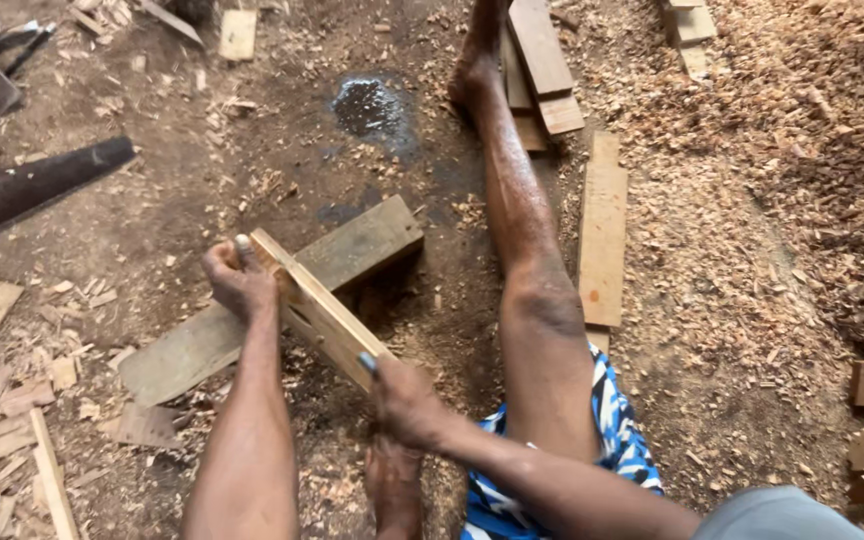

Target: The person carves and shapes a piece of wood using a handheld blade while sitting on the ground.

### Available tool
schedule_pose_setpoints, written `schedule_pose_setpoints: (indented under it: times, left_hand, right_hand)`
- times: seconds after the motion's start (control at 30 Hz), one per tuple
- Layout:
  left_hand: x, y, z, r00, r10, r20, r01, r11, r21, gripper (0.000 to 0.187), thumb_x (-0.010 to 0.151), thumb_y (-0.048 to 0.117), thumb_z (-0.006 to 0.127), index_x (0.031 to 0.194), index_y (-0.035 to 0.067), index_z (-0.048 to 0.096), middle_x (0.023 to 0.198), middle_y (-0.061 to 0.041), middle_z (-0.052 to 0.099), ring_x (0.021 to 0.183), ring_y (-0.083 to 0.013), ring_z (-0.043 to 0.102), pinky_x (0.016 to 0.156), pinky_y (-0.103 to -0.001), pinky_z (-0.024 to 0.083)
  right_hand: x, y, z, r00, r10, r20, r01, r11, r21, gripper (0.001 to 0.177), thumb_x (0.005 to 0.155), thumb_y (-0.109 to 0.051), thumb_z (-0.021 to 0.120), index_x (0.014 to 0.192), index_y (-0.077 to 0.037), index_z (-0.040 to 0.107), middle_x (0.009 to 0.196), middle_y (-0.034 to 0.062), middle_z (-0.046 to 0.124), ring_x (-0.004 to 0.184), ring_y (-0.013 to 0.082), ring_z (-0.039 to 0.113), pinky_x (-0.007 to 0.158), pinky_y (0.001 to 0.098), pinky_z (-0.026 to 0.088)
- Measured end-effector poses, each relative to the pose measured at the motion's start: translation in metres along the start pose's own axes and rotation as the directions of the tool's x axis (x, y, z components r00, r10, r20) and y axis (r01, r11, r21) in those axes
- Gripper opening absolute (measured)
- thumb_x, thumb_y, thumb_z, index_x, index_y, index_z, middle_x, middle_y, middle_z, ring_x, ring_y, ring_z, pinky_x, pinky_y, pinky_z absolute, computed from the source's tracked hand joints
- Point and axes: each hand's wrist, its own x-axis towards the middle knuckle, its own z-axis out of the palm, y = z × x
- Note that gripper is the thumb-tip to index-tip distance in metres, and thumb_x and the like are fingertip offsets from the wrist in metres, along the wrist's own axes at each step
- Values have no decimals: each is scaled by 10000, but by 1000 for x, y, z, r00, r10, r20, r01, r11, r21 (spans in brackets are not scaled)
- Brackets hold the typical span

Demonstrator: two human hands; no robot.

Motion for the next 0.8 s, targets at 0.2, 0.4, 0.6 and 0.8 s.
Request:
schedule_pose_setpoints:
  times: [0.2, 0.4, 0.6, 0.8]
  left_hand:
    - [-16, 14, 16, 944, -241, -225, 265, 961, 83, 697, 871, 528, 834, 1240, 0, 567, 1091, -230, 676, 908, -391, 663, 742, -501, 526]
    - [-16, 34, 4, 950, -291, -111, 284, 956, -72, 511, 899, 505, 814, 1077, 43, 687, 1003, -128, 757, 901, -274, 730, 821, -436, 580]
    - [-20, 3, 18, 963, -173, -207, 168, 985, -38, 479, 913, 448, 846, 1042, 15, 688, 962, -138, 734, 852, -271, 712, 764, -425, 574]
    - [-8, 3, 19, 979, -57, -194, 59, 998, 3, 469, 924, 429, 849, 1057, 7, 695, 944, -149, 739, 843, -277, 694, 771, -437, 561]
  right_hand:
    - [15, -12, -59, 958, -283, -39, 284, 958, 31, 106, 917, -79, 594, 1003, -32, 552, 852, 244, 606, 802, 483, 615, 682, 551, 481]
    - [109, -18, 24, 973, -198, -118, 208, 975, 76, 54, 944, -82, 563, 963, -47, 527, 794, 234, 608, 777, 482, 607, 663, 553, 462]
    - [14, 17, -27, 940, -329, -95, 340, 928, 152, 103, 914, -89, 581, 1005, -46, 562, 834, 237, 598, 765, 454, 603, 656, 516, 482]
    - [115, 6, 29, 969, -235, -82, 244, 959, 140, 58, 905, -90, 582, 921, -53, 541, 808, 236, 601, 712, 441, 613, 641, 475, 485]
